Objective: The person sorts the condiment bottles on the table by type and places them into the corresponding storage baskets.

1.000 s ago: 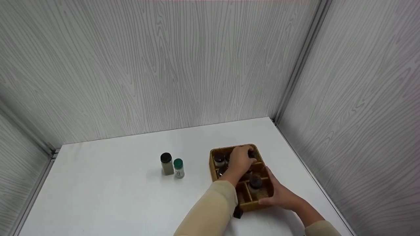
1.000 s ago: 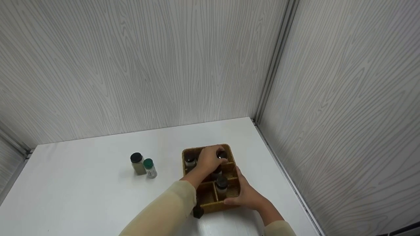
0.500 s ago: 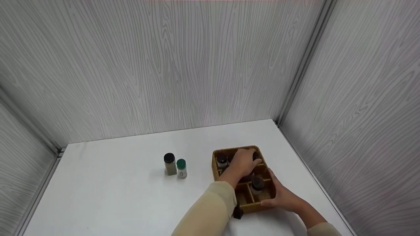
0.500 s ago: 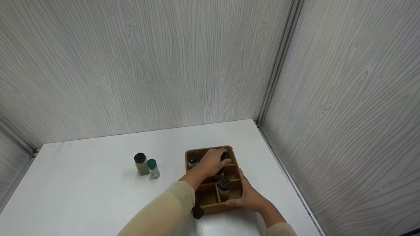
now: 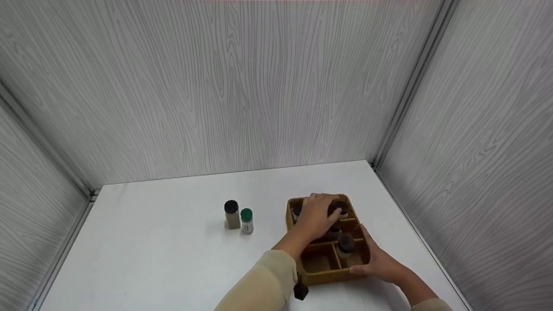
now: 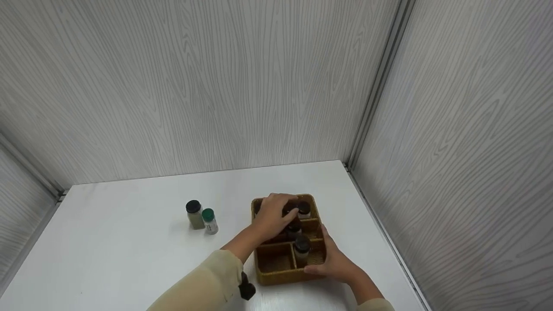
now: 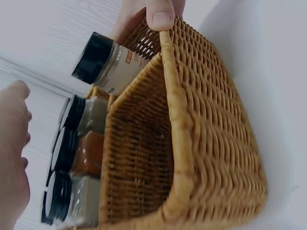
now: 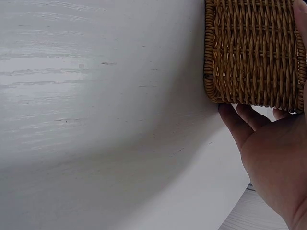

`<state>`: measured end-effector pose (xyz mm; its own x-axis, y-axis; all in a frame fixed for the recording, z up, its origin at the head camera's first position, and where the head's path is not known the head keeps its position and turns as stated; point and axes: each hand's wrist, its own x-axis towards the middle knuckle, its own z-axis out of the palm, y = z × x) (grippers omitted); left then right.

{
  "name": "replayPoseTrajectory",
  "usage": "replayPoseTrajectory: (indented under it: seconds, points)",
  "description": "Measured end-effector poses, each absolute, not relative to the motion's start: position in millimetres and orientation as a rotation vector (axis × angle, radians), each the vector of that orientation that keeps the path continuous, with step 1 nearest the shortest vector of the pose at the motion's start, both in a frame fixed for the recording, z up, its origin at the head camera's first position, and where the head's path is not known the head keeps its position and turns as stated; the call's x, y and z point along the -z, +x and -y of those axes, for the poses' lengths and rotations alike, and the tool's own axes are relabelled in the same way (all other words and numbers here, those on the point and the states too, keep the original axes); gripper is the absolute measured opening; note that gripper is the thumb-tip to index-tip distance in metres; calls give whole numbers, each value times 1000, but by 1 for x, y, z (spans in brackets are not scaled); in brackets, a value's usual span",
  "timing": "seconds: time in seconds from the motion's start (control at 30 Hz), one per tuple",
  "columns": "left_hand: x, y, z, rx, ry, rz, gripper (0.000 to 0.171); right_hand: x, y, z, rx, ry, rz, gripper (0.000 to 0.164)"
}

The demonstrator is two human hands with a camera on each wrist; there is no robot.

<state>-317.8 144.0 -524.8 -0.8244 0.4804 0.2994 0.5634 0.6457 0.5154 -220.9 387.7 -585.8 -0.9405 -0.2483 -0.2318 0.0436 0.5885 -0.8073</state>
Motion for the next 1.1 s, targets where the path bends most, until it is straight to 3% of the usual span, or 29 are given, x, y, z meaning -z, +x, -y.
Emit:
replayPoseTrajectory:
  seconds: [0.43,1.1]
  points:
    - [525,-305,-71,1158,-736,2486,30,587,-219,-387,1197,-198,-2555,142]
    - [554,-290,29,1177,-462,2443,28,588,-221,-388,1157,-179,-2566,142]
